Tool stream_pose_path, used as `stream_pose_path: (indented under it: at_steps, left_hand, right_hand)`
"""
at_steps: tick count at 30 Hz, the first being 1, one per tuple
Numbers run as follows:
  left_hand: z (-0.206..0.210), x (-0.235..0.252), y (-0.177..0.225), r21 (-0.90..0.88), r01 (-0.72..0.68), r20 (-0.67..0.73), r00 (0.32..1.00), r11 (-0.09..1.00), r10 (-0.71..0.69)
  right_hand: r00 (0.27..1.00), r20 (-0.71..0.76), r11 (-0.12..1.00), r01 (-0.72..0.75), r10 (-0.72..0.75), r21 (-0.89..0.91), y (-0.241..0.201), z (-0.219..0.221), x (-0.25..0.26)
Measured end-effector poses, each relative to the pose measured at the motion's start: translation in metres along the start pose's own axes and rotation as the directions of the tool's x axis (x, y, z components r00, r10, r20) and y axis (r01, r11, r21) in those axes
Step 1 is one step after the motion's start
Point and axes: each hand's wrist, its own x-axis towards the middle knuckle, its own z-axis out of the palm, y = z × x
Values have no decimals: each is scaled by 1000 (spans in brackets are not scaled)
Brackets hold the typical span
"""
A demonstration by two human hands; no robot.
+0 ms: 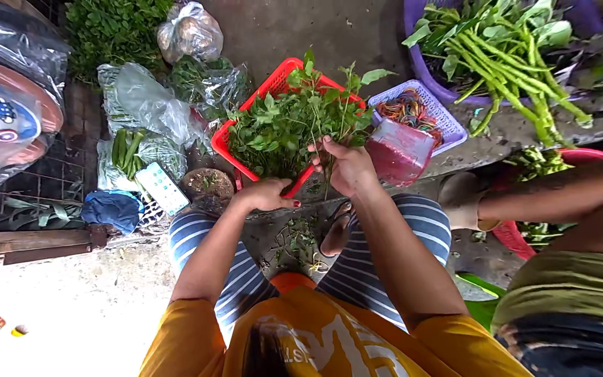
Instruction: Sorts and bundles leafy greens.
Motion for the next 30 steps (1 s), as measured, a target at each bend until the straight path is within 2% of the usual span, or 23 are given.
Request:
stream_pose_path:
  at_steps: [1, 3, 4, 6, 8, 9, 14, 18, 22, 24, 25, 28, 30]
  left_hand:
    - [1, 5, -4, -38, -15, -71, 997, 999, 12]
    - [3, 9, -7, -311, -189, -271, 957, 931, 103]
    - [2, 10, -6, -464, -294, -367, 922, 836, 121]
    - [1, 13, -3, -647, -453, -508, 856, 613, 95]
    - [0, 18, -5, -716, -526, -570, 820, 459, 51]
    - [1, 19, -5, -722, -541, -587, 809, 432, 31]
    - [2, 20, -1, -620, -527, -663, 748, 582, -28]
    - [7, 22, 0, -544, -468, -642, 766, 696, 13]
    - [-5, 16, -11, -514, -451, -600, 797, 730, 70]
    - [-21, 14, -25, -585, -427, -595, 804, 690, -6]
    - [-29, 16, -33, -616, -413, -615, 784, 671, -83]
    - [-39, 36, -54, -649, -355, -684, 661, 673, -310]
    - [-29, 50, -62, -657, -297, -670, 651, 693, -356]
  right_hand:
    - [1000, 17, 1000, -7, 7, 8, -1, -1, -2]
    - [999, 36, 999, -30, 30, -16, -1, -2, -6]
    - [998, 44, 999, -37, 38, -37, 0, -1, -7]
    - [998, 43, 995, -45, 48, -85, 4, 4, -9]
    - [997, 53, 990, -54, 61, -129, 11, 8, -10]
    - [996, 60, 988, -58, 67, -146, 14, 11, -11]
    - [988, 135, 976, -51, 81, -211, 21, 13, -11]
    - [984, 171, 957, 3, 49, -290, 24, 10, -9]
    - [979, 202, 962, 40, 16, -269, 27, 7, 3]
    - [983, 182, 966, 35, 12, -258, 19, 3, 5]
    - [987, 158, 971, 36, 2, -235, 14, 1, 5]
    - [994, 89, 983, 79, -65, -167, -3, -14, 4]
    - [988, 95, 980, 136, -123, -148, -11, -25, 4]
